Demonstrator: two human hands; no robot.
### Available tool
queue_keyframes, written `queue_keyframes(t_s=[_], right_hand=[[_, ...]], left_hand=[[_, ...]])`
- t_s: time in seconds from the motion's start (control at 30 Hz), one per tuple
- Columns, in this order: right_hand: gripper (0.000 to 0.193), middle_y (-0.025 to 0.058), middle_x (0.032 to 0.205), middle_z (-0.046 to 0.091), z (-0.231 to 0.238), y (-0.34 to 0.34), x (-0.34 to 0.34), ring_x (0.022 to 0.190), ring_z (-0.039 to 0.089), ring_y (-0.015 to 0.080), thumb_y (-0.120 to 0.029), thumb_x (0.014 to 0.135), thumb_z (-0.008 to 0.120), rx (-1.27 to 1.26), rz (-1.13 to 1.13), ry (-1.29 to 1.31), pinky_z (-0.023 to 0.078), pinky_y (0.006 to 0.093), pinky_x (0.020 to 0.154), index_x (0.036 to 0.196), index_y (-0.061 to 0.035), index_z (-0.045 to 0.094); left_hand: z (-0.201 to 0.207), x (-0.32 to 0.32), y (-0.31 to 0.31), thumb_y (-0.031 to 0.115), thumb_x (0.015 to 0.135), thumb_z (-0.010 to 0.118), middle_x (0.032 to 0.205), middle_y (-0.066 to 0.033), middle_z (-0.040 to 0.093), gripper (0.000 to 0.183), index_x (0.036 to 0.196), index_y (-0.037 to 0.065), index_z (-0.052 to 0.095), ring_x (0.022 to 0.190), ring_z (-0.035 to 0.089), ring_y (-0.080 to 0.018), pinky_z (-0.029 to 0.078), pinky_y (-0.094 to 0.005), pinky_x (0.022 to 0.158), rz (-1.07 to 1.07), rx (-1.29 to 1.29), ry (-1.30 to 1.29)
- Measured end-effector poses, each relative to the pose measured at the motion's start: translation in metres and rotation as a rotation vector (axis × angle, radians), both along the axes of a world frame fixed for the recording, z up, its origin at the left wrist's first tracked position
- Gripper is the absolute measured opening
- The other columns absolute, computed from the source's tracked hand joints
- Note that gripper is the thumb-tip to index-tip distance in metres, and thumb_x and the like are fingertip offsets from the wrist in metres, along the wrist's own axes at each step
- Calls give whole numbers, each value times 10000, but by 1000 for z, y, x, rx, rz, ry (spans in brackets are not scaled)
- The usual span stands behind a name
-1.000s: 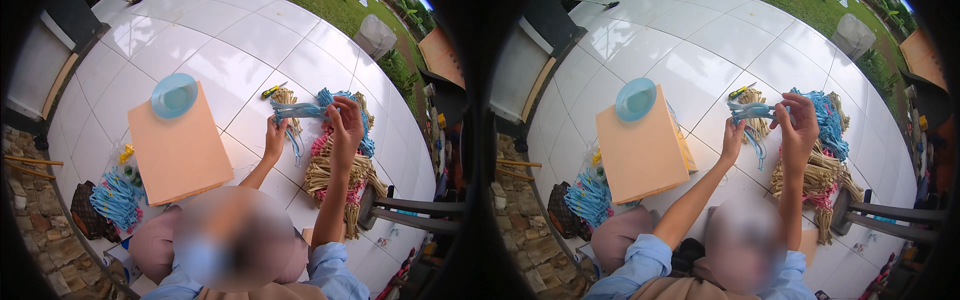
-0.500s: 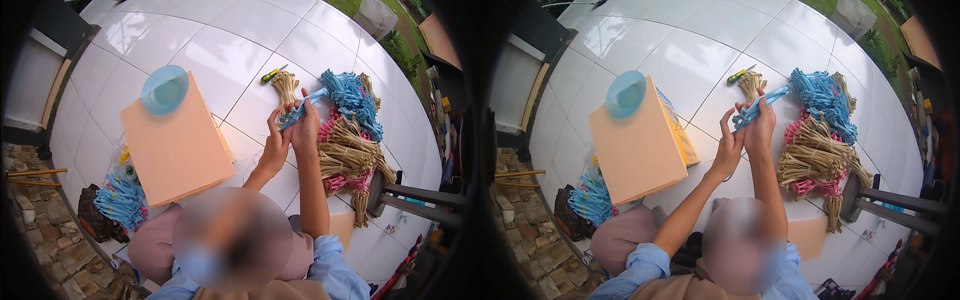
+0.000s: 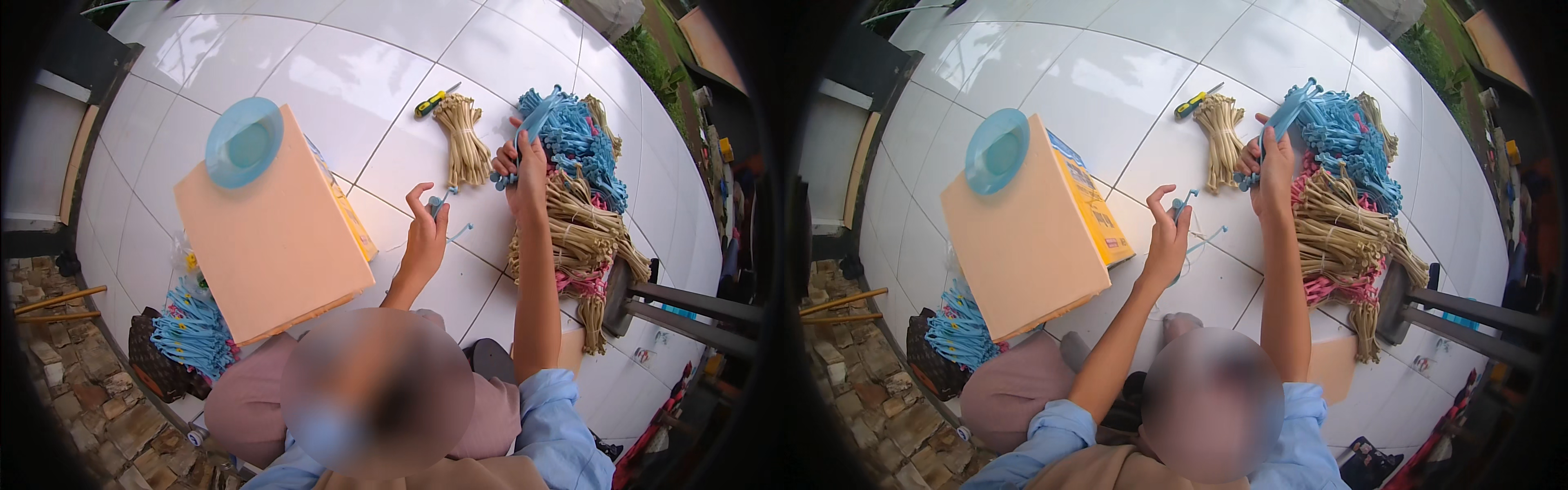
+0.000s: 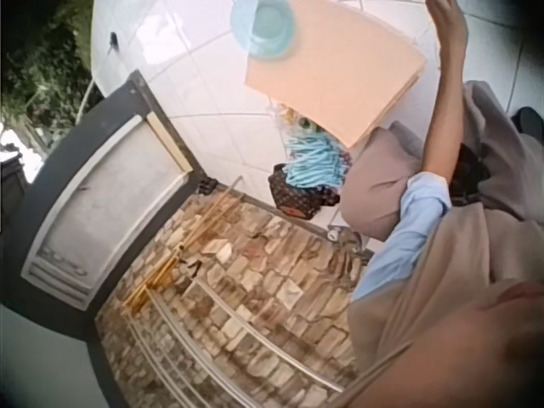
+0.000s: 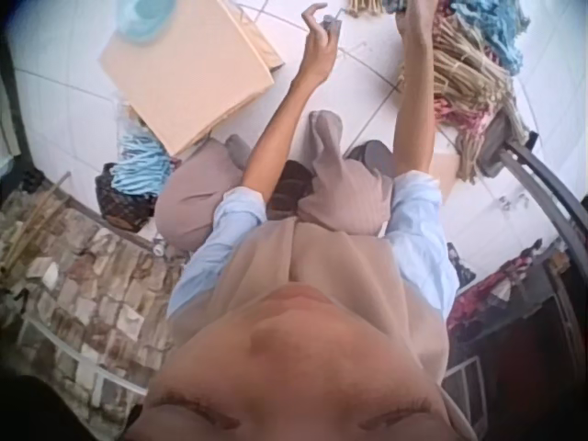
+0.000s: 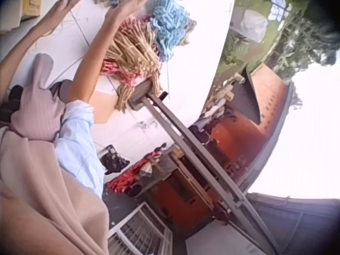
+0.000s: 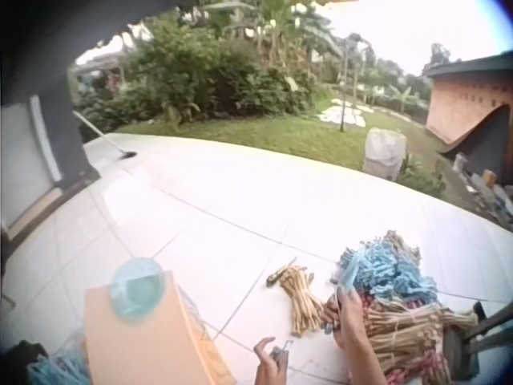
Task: The person prepares plastic sandal components by dipping straps into water and threading them together on a cardboard box.
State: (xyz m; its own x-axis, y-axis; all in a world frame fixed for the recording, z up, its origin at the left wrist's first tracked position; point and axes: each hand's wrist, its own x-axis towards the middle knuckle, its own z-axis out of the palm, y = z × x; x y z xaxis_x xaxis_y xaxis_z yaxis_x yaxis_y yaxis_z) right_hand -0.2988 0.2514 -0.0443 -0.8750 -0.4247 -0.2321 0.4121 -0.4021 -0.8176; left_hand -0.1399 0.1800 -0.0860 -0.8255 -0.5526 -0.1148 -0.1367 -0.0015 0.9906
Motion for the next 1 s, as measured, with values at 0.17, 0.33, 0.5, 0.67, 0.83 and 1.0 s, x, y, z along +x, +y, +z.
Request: queue_keyframes(t_s=[0.17,0.33,0.5,0.67,0.83,1.0], right_hand=[[295,-17,635,372,-19,-9,43,458,305,51,-248,984,396,127,80,-16,293,211,431,1225,-81,430],[300,-27,626,410,-9,-5,68,454,342,34,-246,986,393,250,149,135,292,187,412,1227,-73,437],[282,-11,644,462,75,-17,93,451,365,39,-178,972,399,339,152,446,294,195,385,1214,-36,381],[372,9,623,490,182,-37,134,505,438,68,-220,974,386,292,156,675,350,206,454,1213,13,222],[424,121,748,573,243,-64,198,631,550,177,-266,989,344,233,312,837,432,288,622,1272,-29,138],[430,173,927,582,237,-97,271,725,595,229,-73,941,422,136,269,916,471,331,616,1295,-56,179]], left_hand=[[-56,-19,-12,160,918,472,1114,-279,500,474,1320,71,236,984,525,-400,423,-417,851,-85,-558,-294],[-12,-31,-8,217,958,405,1193,-200,510,369,1285,48,383,1009,558,-270,449,-355,861,-2,-149,-87],[114,-24,-29,334,997,302,926,-65,591,402,1231,47,458,683,521,-54,460,-199,548,-103,239,199],[211,8,-45,301,967,425,941,-57,547,326,1165,44,454,711,531,-67,431,-190,491,-29,141,523],[270,81,-76,304,901,572,983,-73,539,341,1056,25,453,788,552,-106,466,-206,592,132,-120,700],[263,164,-100,167,899,573,902,-59,590,176,960,2,583,772,592,-119,483,-231,639,394,-247,588]])
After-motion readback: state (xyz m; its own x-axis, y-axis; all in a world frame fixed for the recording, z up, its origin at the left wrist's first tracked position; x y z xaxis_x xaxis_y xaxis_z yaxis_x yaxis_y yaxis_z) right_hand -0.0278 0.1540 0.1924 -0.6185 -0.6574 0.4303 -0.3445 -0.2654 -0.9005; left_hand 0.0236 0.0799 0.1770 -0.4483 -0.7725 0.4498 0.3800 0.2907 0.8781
